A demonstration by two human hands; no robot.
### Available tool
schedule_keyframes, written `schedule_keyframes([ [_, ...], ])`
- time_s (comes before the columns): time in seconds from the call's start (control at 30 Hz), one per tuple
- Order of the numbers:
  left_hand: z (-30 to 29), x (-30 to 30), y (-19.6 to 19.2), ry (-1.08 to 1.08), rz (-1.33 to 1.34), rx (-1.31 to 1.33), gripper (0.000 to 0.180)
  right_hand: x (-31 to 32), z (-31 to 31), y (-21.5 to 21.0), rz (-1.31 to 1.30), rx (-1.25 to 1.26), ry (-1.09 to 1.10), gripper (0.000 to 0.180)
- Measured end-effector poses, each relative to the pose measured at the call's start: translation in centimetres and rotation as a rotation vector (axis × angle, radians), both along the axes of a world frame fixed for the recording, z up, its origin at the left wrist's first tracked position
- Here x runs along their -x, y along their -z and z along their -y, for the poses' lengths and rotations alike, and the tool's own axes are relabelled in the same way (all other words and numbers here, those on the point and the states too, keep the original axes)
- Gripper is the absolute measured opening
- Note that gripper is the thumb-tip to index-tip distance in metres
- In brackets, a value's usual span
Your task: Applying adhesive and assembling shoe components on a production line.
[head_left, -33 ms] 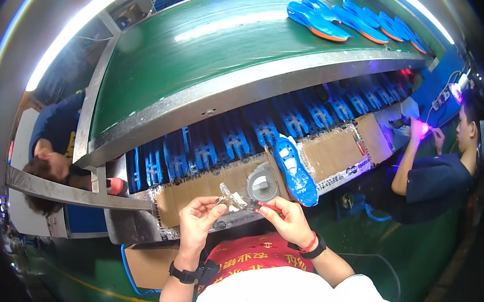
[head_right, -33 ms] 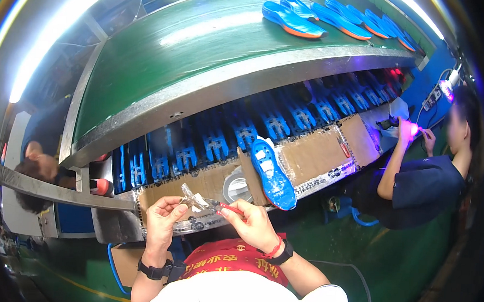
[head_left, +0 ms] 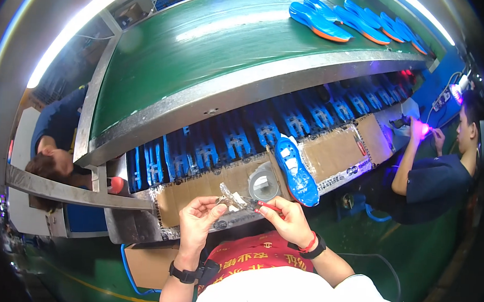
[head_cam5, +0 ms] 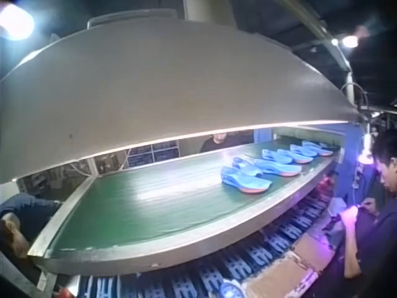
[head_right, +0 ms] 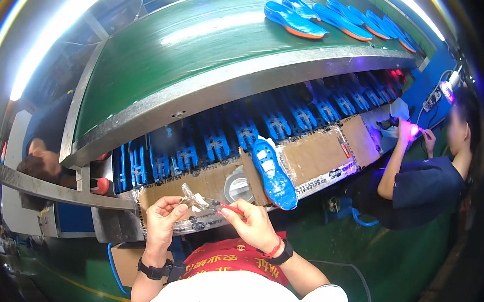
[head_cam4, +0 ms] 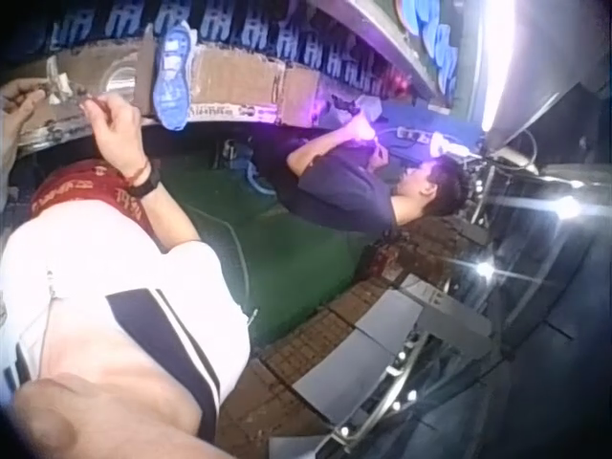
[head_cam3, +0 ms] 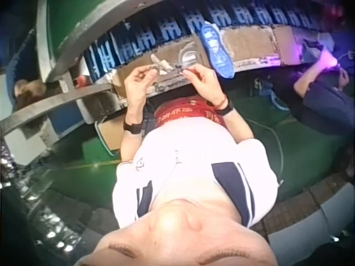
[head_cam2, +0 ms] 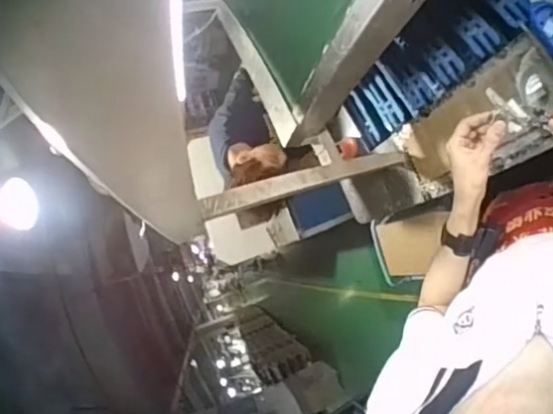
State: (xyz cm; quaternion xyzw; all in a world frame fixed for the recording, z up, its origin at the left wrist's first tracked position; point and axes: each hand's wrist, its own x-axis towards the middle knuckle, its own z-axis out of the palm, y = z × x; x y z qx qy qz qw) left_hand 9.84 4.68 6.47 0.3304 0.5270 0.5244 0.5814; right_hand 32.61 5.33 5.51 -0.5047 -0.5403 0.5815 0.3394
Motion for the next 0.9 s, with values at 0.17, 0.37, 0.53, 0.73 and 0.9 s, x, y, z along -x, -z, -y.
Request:
schedule_keyframes([
  [0.17, 0.4, 1.9, 0.5, -0.012, -0.041, 0.003, 0.027, 1.5, -0.4, -1.3, 0.041, -0.064, 0.041, 0.016],
  [0.37, 0.5, 3.2, 0.4, -0.039, -0.003, -0.009, 0.027, 2.8, -0.5, -1.2, 0.141, -0.070, -0.071, 0.018],
  [0.53, 0.9, 4.1, 0.3, 0.007, -0.022, -0.014, 0.026, 3.8, -0.3, -1.3, 0.171, -0.062, -0.061, 0.020],
  [0.73, 1.2, 4.6, 0.3, 0.024, -0.017, -0.041, 0.025, 4.3, -0.3, -1.0, 0.099, -0.039, -0.055, 0.021],
  [0.9, 1.2, 4.7, 0.0, 0.028, 0.014, -0.046, 0.024, 4.7, -0.3, -0.5, -0.012, -0.009, -0.025, 0.019],
])
